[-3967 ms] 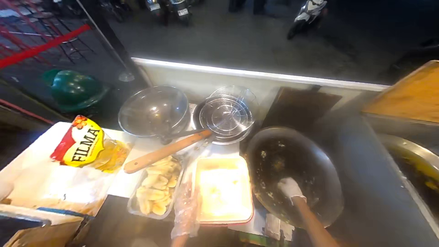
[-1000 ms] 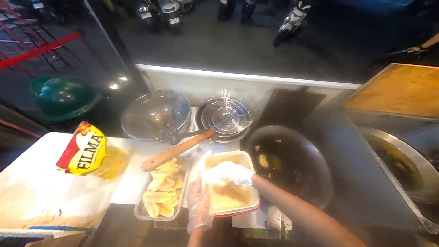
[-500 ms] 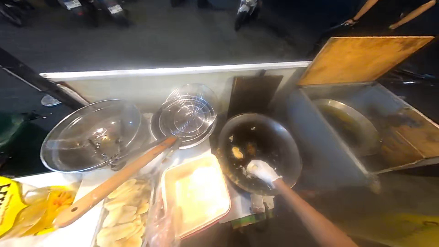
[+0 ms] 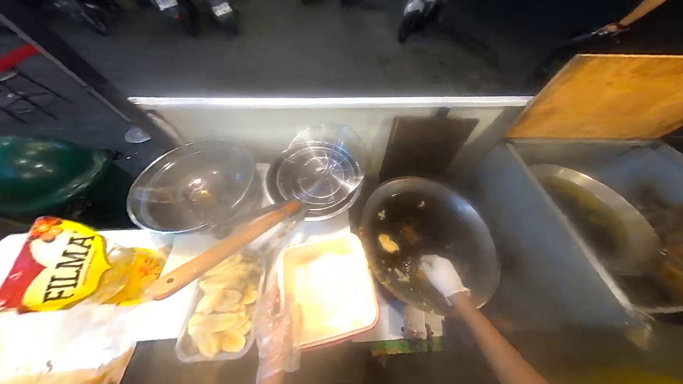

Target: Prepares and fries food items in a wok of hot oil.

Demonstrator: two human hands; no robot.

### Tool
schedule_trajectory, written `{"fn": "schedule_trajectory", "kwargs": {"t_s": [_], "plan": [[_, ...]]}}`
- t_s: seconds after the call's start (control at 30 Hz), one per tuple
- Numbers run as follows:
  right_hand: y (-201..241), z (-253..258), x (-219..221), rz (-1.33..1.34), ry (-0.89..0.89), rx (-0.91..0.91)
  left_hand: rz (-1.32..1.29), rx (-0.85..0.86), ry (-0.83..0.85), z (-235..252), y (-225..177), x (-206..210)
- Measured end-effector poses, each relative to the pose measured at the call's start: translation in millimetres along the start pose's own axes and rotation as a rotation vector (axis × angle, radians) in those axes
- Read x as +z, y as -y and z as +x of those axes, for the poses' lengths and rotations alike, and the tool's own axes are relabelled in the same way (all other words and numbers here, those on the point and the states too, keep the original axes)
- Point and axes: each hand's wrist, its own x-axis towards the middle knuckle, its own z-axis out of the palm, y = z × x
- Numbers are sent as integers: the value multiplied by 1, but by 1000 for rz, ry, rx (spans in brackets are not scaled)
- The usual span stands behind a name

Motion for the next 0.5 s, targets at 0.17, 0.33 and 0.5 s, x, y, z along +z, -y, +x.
{"fn": "schedule_trajectory", "kwargs": {"t_s": [0.17,0.33,0.5], "plan": [[133,-54,-65,132,-104,-411,38,-115,0,-2,-19,-2],[239,-59,12,-214,312,-812,54,-114,12,1,-17,0],[267,-77,75,-702,596,-739,-10,-146,3,0,-16,1]]}}
